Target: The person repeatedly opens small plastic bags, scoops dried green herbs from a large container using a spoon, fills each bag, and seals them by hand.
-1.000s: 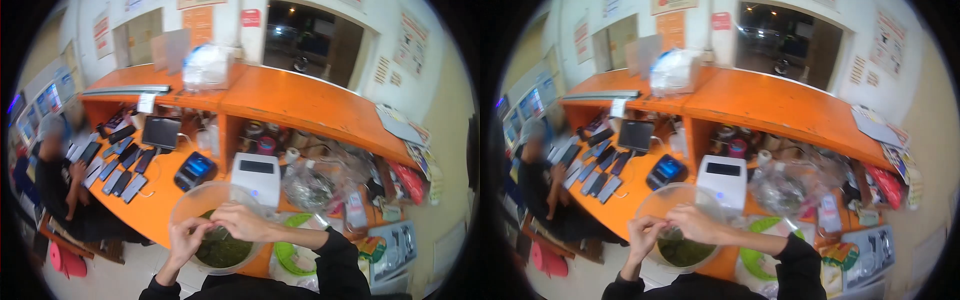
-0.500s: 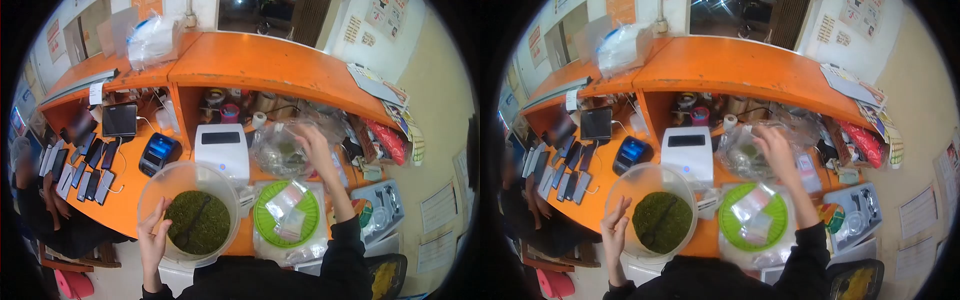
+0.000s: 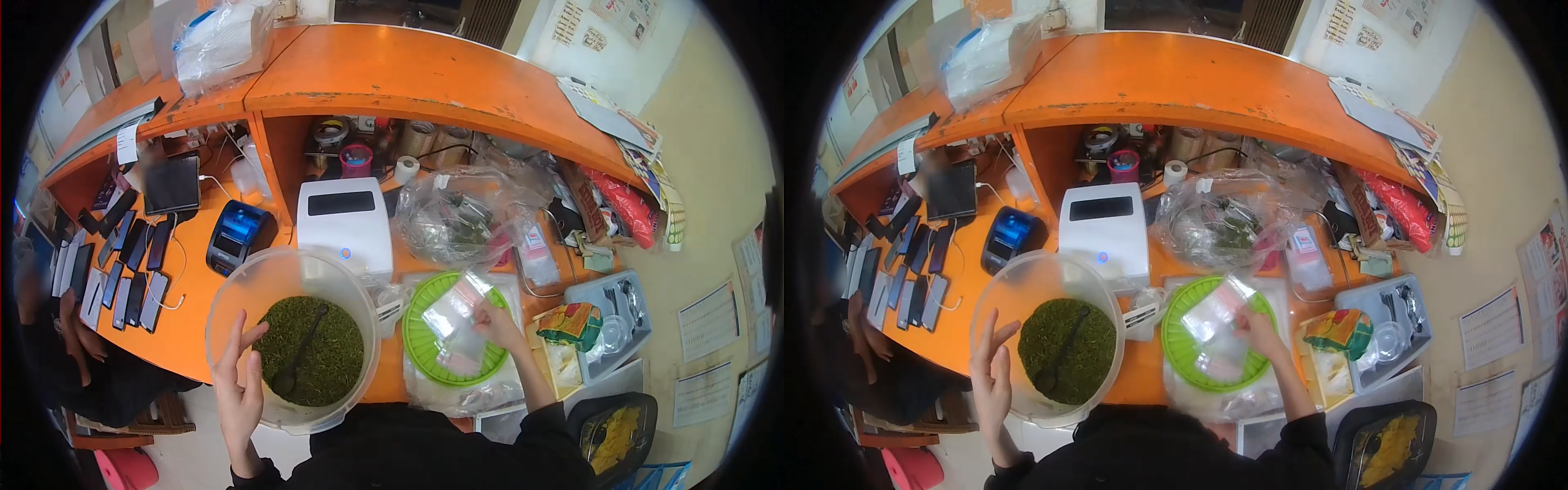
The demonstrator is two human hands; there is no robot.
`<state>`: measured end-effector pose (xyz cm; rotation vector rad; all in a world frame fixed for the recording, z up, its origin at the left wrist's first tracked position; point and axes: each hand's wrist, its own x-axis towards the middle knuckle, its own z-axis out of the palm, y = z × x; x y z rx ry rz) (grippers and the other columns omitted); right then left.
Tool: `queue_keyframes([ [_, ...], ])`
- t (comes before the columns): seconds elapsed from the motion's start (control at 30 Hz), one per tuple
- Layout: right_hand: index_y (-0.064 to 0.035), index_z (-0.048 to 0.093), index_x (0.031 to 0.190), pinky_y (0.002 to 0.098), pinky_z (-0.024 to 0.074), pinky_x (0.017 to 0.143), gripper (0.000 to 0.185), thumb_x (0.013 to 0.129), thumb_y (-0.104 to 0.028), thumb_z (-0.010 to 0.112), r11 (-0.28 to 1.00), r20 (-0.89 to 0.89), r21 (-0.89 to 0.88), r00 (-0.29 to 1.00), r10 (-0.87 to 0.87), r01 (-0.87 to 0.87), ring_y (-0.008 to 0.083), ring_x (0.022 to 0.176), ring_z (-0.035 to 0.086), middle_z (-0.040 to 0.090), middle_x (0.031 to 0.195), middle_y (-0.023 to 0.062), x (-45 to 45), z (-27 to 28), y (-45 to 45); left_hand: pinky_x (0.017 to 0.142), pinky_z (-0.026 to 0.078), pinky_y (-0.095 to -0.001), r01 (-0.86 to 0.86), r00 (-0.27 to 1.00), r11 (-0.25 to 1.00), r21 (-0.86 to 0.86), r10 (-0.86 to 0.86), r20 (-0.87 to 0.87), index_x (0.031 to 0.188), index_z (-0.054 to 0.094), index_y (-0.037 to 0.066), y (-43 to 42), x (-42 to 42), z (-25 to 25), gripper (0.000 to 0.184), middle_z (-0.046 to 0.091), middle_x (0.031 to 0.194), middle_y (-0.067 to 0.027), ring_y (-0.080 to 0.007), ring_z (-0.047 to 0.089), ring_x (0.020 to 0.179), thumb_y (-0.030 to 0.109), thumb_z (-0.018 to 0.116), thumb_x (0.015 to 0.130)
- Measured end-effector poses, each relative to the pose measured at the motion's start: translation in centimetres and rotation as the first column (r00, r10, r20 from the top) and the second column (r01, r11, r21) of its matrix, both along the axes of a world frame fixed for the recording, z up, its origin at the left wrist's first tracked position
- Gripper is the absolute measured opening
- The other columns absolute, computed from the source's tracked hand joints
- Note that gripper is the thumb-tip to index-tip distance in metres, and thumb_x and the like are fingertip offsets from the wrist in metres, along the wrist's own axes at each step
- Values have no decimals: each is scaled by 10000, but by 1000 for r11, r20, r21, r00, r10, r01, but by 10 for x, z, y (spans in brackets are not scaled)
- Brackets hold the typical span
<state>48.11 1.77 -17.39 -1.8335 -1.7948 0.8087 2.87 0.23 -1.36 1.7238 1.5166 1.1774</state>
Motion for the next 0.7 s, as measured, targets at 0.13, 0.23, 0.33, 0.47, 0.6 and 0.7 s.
queue_keyframes([
  [0.13, -37, 615, 1034, 391, 466, 725, 245, 791, -54, 584, 968, 168, 199, 978, 121, -154, 365, 775, 611, 640, 834, 201, 10, 11, 2, 957, 356, -344, 32, 997, 999, 41, -29, -70, 1274, 470, -3, 1, -2, 3, 413, 641, 1069, -138, -247, 574, 1004, 71, 511, 869],
  [0.23, -42, 591, 1125, 393, 469, 739, 349, 790, 7, 505, 998, 365, 32, 930, 45, -61, 398, 825, 600, 617, 895, 248, -1, 46, 10, 982, 335, -348, 48, 999, 999, 27, -47, -9, 1241, 501, -8, 0, 2, 7, 401, 641, 1072, -137, -254, 568, 1048, 43, 535, 845],
  [0.33, -13, 586, 1119, 400, 460, 771, 361, 780, 32, 470, 979, 285, 178, 958, 43, -97, 416, 851, 586, 597, 920, 271, -32, 103, 22, 974, 356, -346, 65, 998, 996, 57, -63, -23, 1218, 519, -13, -2, 2, 8, 409, 641, 1071, -139, -245, 568, 1062, 24, 574, 815],
  [0.47, 31, 524, 1194, 355, 542, 782, 410, 827, 115, 362, 934, -184, 217, 928, 324, -283, 322, 969, 627, 610, 1102, 195, -87, 171, 38, 940, 409, -337, 157, 988, 984, 82, -157, -8, 1223, 511, -13, -6, 12, 22, 476, 639, 1075, -140, -221, 572, 1058, -1, 634, 763],
  [0.6, 21, 493, 1237, 348, 545, 807, 453, 838, 130, 309, 763, -414, 238, 647, 640, -602, 279, 986, 623, 595, 1147, 156, -152, 213, 52, 896, 456, -303, 221, 920, 975, 38, -221, 323, 1255, 476, -15, -7, 27, 20, 514, 579, 1170, -132, -209, 591, 1027, 26, 670, 780],
  [0.7, -24, 463, 1286, 307, 530, 820, 495, 827, 117, 343, 628, -486, 230, 472, 736, -743, 244, 977, 633, 588, 1169, 127, -192, 223, 60, 798, 489, -253, 249, 850, 968, 6, -222, 478, 1098, 584, -35, -7, 21, 9, 313, 627, 1035, -105, -154, 616, 901, 24, 661, 801],
])
